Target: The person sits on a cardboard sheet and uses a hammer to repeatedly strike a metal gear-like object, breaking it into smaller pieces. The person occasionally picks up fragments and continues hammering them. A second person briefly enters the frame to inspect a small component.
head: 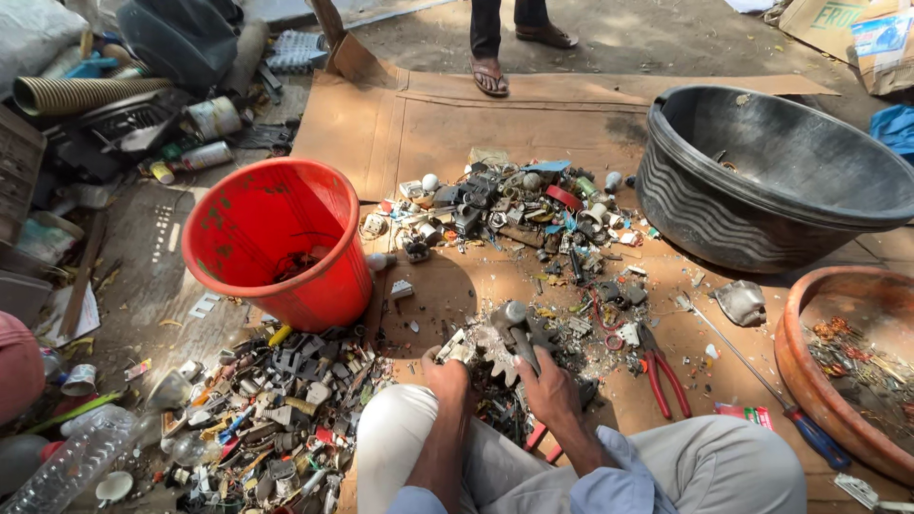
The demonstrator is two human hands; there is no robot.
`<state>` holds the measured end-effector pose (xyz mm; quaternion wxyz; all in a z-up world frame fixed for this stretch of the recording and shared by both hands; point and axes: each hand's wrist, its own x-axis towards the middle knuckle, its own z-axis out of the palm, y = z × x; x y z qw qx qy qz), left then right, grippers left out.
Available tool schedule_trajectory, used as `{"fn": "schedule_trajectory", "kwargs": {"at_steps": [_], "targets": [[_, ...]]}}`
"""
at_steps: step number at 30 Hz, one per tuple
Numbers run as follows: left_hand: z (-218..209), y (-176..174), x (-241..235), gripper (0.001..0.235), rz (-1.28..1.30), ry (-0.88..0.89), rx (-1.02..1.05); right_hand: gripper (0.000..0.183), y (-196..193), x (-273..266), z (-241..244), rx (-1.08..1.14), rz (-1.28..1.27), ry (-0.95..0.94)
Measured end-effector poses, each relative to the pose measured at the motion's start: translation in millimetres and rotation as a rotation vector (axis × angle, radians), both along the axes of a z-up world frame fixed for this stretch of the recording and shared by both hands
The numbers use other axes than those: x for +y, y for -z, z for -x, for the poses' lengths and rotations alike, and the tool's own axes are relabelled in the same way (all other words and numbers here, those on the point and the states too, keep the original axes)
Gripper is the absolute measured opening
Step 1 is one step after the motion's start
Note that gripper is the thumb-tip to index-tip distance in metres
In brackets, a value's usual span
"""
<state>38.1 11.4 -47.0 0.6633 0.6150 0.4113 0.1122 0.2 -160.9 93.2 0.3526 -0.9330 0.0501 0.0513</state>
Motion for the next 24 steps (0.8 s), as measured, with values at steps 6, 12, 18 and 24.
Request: {"fn": "schedule_trajectory", "kwargs": {"at_steps": [6, 12, 18, 24], "targets": [[1.5, -40.5, -1.9, 0.055, 0.093, -0.007, 0.044, 0.048, 4.3, -6.5, -6.3, -0.136, -0.103, 0.005], [-12.6, -21.9, 18.6, 0.046, 0.459, -0.239, -0.227, 0.029, 52.6, -12.7, -10.7, 0.257, -0.668, 0.329], [-15.4, -15.7, 90.2, 0.052, 0.261, -0.297, -0.529, 0.020, 89.3, -67.2, -49.4, 0.287, -1.090, 0.644], [-17.7, -8.4, 111.2, 0.063, 0.527, -0.462, -0.399, 0.017, 147.3, -105.5, -58.5, 0.387, -1.109, 0.904]]}}
